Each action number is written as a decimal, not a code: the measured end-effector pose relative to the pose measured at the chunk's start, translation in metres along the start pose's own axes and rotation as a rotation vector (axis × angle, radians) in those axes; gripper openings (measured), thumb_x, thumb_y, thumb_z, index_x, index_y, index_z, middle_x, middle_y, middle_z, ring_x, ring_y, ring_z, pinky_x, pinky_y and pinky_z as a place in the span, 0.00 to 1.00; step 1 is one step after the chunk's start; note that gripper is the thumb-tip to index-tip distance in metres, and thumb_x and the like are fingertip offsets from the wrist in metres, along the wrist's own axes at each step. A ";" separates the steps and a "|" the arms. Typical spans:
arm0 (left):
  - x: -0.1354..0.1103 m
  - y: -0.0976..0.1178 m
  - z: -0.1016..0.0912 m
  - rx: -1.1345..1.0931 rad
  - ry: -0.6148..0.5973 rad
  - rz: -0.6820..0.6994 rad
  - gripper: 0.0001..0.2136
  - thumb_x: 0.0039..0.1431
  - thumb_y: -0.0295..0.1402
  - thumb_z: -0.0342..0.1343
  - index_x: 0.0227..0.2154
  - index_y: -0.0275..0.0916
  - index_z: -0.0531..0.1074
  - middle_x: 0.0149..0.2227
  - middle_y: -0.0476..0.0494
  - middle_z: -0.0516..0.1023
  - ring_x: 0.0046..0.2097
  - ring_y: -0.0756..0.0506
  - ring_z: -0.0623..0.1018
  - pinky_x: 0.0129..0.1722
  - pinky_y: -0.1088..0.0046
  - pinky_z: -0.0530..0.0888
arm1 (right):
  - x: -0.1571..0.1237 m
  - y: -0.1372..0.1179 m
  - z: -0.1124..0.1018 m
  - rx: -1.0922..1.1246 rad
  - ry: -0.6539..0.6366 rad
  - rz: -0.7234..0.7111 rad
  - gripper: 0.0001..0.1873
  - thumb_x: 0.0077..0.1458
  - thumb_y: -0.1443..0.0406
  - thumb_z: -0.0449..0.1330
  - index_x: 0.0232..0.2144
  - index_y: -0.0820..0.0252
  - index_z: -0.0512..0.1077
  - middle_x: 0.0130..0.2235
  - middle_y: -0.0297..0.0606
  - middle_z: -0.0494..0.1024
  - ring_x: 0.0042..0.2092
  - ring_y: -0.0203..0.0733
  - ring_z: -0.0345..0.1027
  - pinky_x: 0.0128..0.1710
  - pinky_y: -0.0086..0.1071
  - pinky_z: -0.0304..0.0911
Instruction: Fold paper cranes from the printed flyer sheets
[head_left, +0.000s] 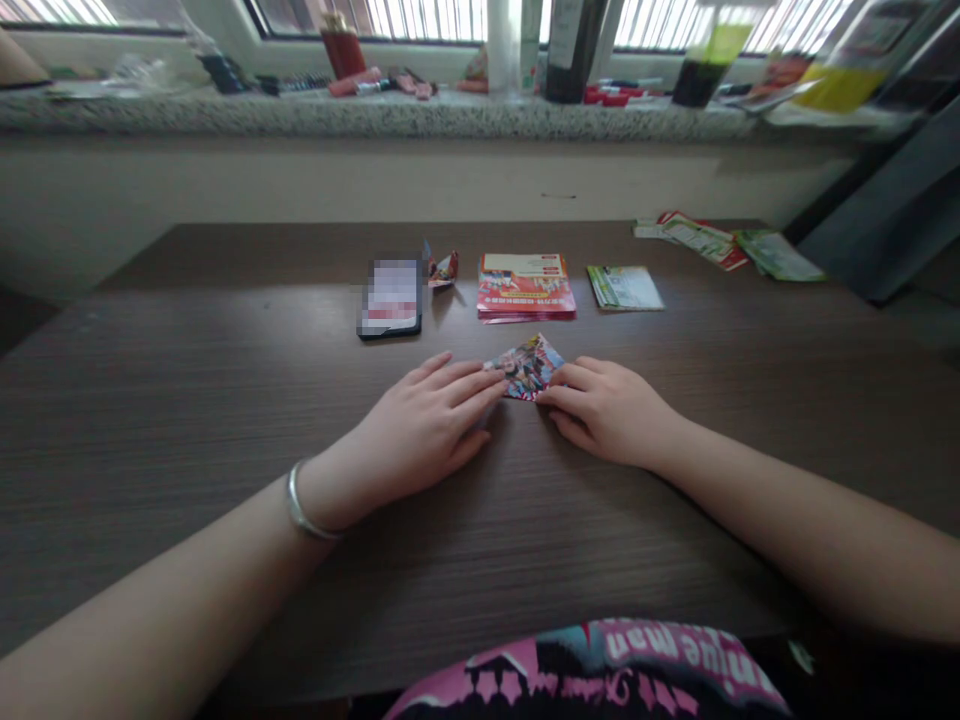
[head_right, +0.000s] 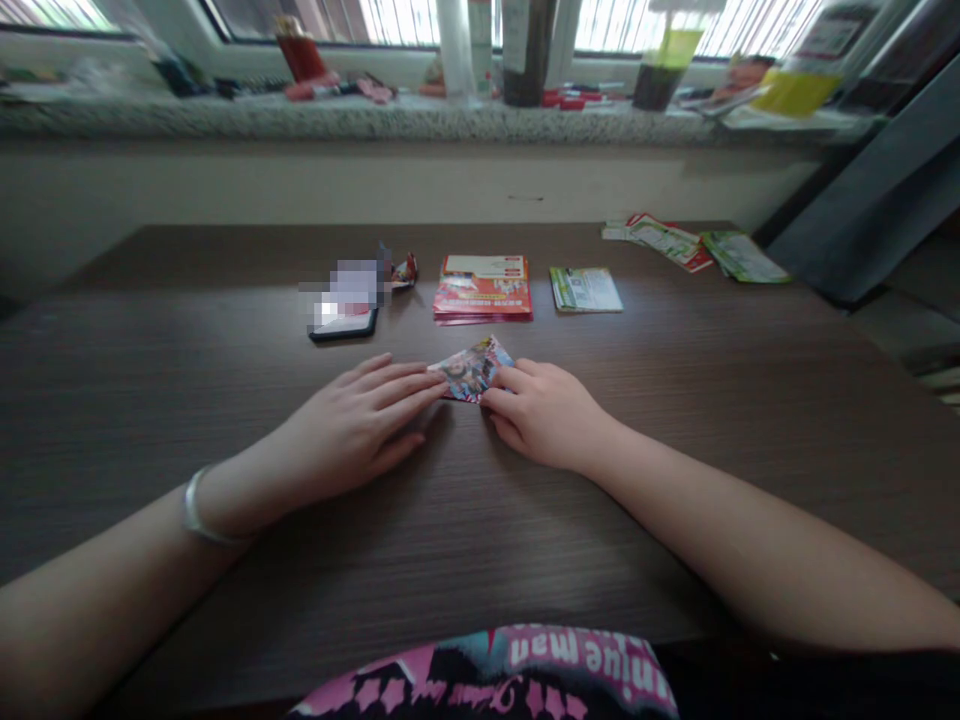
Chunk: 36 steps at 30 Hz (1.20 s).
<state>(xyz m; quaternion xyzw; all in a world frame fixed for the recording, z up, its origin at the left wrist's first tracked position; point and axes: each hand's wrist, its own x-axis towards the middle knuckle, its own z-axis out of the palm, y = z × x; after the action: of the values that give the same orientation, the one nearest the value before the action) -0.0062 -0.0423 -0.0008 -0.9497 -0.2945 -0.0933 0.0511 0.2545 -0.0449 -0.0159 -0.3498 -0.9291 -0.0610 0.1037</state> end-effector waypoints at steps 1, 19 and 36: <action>0.001 0.001 0.004 -0.009 -0.022 0.014 0.24 0.64 0.37 0.51 0.61 0.38 0.61 0.62 0.40 0.66 0.61 0.39 0.67 0.64 0.53 0.59 | 0.001 -0.001 0.000 0.015 0.005 -0.004 0.14 0.62 0.64 0.51 0.44 0.60 0.75 0.42 0.44 0.75 0.42 0.46 0.65 0.42 0.38 0.61; 0.003 0.005 0.011 -0.023 -0.021 0.046 0.21 0.65 0.35 0.49 0.59 0.36 0.64 0.60 0.40 0.68 0.60 0.40 0.68 0.61 0.59 0.66 | 0.009 -0.009 0.000 0.019 -0.039 -0.004 0.18 0.59 0.67 0.53 0.51 0.55 0.71 0.49 0.46 0.72 0.47 0.50 0.63 0.46 0.42 0.62; 0.001 0.000 0.010 -0.051 -0.102 0.002 0.21 0.65 0.35 0.48 0.60 0.43 0.63 0.63 0.46 0.66 0.62 0.40 0.67 0.61 0.55 0.66 | -0.004 0.011 -0.014 0.099 -0.094 0.010 0.18 0.58 0.72 0.52 0.43 0.53 0.78 0.49 0.37 0.78 0.44 0.45 0.70 0.45 0.39 0.66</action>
<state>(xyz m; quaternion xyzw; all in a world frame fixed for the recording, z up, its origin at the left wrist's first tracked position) -0.0038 -0.0402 -0.0099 -0.9546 -0.2932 -0.0519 0.0119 0.2671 -0.0422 -0.0024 -0.3511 -0.9331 0.0019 0.0777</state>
